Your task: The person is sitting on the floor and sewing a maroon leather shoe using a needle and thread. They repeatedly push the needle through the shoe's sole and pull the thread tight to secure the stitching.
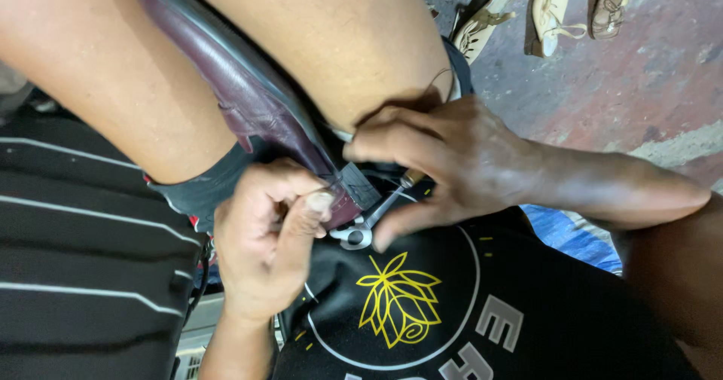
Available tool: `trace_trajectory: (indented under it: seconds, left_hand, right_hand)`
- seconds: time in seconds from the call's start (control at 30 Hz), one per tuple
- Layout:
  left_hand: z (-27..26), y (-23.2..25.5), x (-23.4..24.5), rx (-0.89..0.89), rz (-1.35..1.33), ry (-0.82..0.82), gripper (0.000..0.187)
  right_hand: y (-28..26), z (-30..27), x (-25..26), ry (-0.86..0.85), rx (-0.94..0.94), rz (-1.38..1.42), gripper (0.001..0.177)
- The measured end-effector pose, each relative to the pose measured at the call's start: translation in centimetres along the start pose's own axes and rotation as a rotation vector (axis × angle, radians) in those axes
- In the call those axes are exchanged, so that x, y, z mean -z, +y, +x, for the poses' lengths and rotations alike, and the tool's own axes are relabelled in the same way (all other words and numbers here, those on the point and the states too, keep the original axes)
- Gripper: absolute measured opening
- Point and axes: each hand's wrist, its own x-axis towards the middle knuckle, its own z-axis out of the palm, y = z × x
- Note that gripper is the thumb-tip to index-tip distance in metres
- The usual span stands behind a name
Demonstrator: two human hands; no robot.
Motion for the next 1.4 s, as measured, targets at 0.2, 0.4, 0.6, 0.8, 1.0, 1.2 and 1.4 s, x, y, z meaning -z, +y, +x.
trace_trajectory:
  seconds: [0.2, 0.4, 0.6, 0.8, 1.0, 1.2, 1.4]
  left_hand:
    - [-1.6, -0.3, -0.7, -0.234, -0.024, 0.037, 0.043]
    - [0.2, 2.6, -0.9, -0.205, 0.073, -0.062, 0.043]
    - [1.9, 4.3, -0.6, -0.176, 0.357, -0.195, 0.074]
    - [1.1, 3.0, -0.7, -0.201, 0.341, -0.041, 0.102]
    - [0.9, 2.3, -1.0, -0.068, 0.227, -0.034, 0.114]
    - [1.5, 3.5, -0.8, -0.065, 0.182, -0.049, 0.103]
    - [2.3, 4.4, -1.1, -0.173, 0.185, 0.004, 0.100]
  right_hand:
    - [0.2, -2.3, 0.2, -0.230, -0.240, 0.171, 0.026]
    - [0.5, -3.3, 3.4, -0.131, -0.204, 0.412, 0.011]
    - [-1.3, 0.1, 3.6, -0.082, -0.155, 0.329, 0.010]
    - [-1.3, 2.0, 0.4, -0.202, -0.080, -0.070, 0.015]
    - [0.9, -0.6, 1.5, -0.304, -0.090, -0.206, 0.021]
    - [2.4, -4.1, 4.0, -0.291, -0.204, -0.318, 0.029]
    - [2.3, -6.1, 3.2, -0.256, -0.368, -0.234, 0.039]
